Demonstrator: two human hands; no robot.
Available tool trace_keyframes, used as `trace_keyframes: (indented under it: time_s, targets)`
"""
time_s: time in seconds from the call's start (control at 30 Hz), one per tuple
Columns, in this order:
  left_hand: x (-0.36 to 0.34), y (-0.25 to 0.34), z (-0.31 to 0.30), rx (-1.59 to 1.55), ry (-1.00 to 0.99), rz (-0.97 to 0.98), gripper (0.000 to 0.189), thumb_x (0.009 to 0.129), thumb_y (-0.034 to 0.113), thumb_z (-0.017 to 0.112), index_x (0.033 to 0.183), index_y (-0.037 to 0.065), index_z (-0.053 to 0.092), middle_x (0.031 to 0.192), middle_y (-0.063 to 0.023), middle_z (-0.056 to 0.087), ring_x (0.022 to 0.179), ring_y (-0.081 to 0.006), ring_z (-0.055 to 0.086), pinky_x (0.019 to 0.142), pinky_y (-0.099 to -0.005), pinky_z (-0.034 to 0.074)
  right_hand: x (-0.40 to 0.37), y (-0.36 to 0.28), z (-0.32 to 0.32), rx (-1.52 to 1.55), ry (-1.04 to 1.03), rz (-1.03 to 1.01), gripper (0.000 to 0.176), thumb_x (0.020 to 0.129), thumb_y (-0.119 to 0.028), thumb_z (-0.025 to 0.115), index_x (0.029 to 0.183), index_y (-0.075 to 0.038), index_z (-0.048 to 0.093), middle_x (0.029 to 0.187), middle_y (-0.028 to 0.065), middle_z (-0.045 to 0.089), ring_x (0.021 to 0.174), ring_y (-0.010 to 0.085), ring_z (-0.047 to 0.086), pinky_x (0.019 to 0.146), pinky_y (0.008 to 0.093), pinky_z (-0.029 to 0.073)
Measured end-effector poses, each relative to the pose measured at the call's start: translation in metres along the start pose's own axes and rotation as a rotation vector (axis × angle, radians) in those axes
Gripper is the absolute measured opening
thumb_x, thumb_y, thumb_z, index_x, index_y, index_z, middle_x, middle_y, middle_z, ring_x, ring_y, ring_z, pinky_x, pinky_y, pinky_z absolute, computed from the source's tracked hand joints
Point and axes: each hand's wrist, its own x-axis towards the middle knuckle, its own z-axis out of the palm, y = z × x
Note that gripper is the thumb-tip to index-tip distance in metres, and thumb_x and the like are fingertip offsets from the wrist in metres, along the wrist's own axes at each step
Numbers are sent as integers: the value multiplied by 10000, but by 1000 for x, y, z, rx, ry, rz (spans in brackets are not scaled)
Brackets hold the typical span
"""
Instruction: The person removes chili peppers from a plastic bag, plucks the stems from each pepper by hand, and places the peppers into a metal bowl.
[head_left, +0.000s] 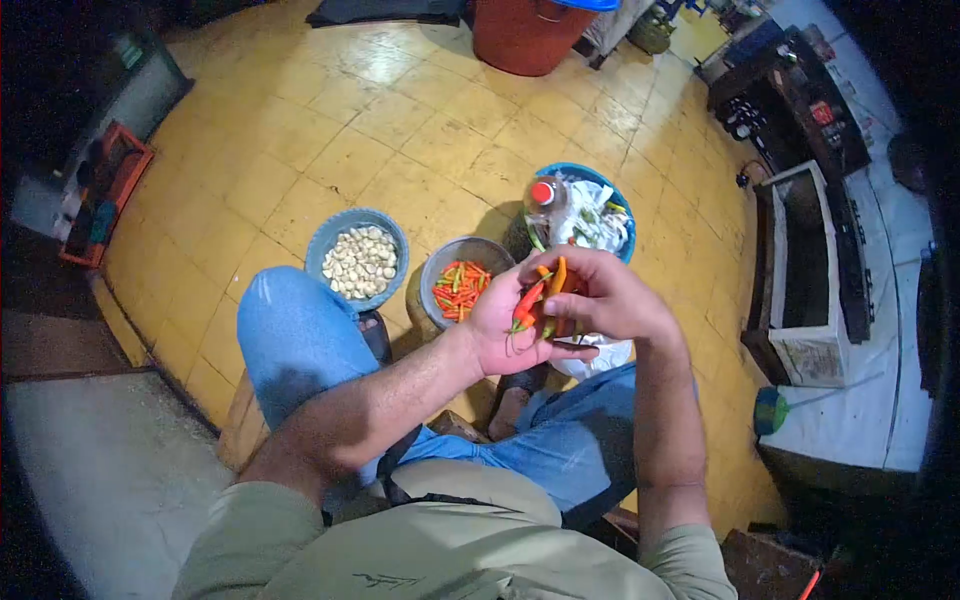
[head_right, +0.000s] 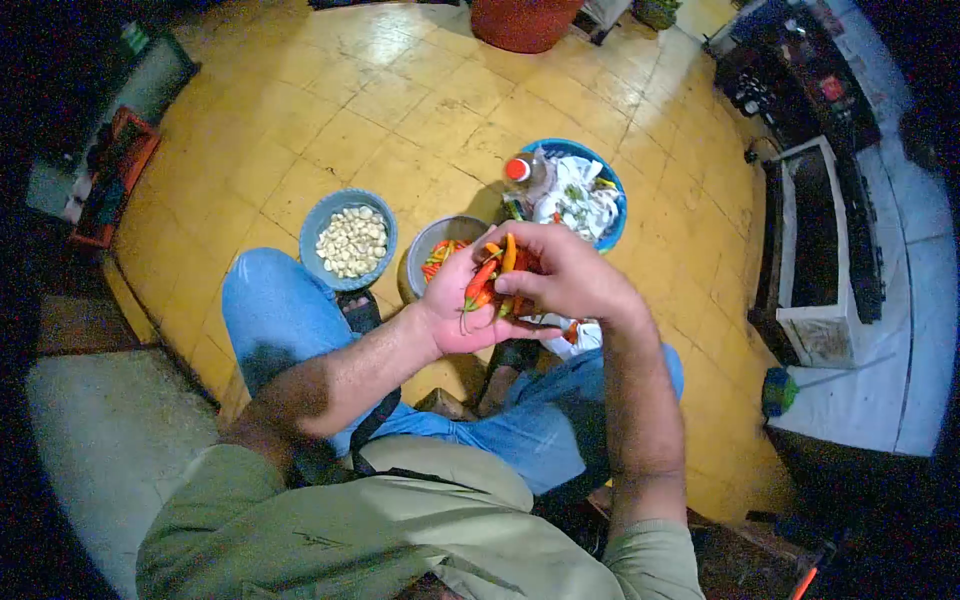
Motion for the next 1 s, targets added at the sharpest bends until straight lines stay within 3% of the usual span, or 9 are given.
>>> trace_keyframes:
  time_s: [0.07,0.1,0.2,0.27,0.33,0.47,0.63,0.77,1.0]
  targets:
    - [-1,7,-8,-55,-83,49,524,996,499,297,1249,105,530,1202,-99,599,1087,-250,599,952,-461,481,6,-1,10,-217,67,-172,372,803,-30,708,1150,-20,574,972,76,643,876,158,615,794,307,505]
    - [-6,10,-5,-40,-102,77,500,998,485,308,1210,100,547,1159,-90,612,1043,-236,614,931,-429,496,6,-11,12,-396,129,-200,445,741,-57,752,1152,-41,585,976,107,640,900,228,622,804,343,495]
    - [-1,18,-16,-131,-56,134,518,1000,497,295,1271,107,502,1229,-101,566,1086,-257,587,932,-474,482,14,-2,16,-488,230,-308,500,706,-79,772,1168,-63,583,1027,122,629,931,297,609,806,371,489]
    - [-2,25,-20,-104,-45,141,502,1005,487,289,1261,116,510,1184,-93,591,1053,-243,603,903,-432,500,14,-5,17,-500,217,-293,548,693,-72,771,1204,-72,571,1124,129,613,1028,319,591,872,380,480]
    - [-2,28,-19,27,212,246,500,1008,483,283,1257,115,512,1153,-88,613,1038,-239,614,890,-416,507,13,-4,16,-543,282,-338,584,704,-66,757,1242,-56,531,1178,154,587,1100,343,563,926,385,470]
    - [0,34,-21,61,127,225,455,1011,434,317,1261,117,526,1195,-95,610,1079,-248,596,942,-429,473,14,16,-6,-398,318,-429,493,729,-65,733,1197,-41,578,1142,162,616,1079,342,593,929,390,475]
    - [3,33,-25,-12,174,260,457,1008,421,332,1320,129,494,1257,-117,574,1077,-269,602,915,-461,499,11,49,-26,-96,509,-196,196,894,-33,574,1078,17,620,1021,98,645,934,150,627,835,297,506]
    - [7,31,-30,8,193,263,445,1010,416,331,1313,140,506,1251,-103,579,1079,-254,598,925,-454,489,12,48,-24,-206,539,-268,175,807,-71,668,969,-4,666,813,94,628,746,188,622,672,304,498]
    - [8,28,-36,61,244,276,425,1013,420,329,1252,148,552,1213,-59,598,1087,-208,585,945,-441,466,17,46,-3,-446,427,-135,157,766,-103,708,887,-23,646,770,123,601,704,243,607,653,343,490]
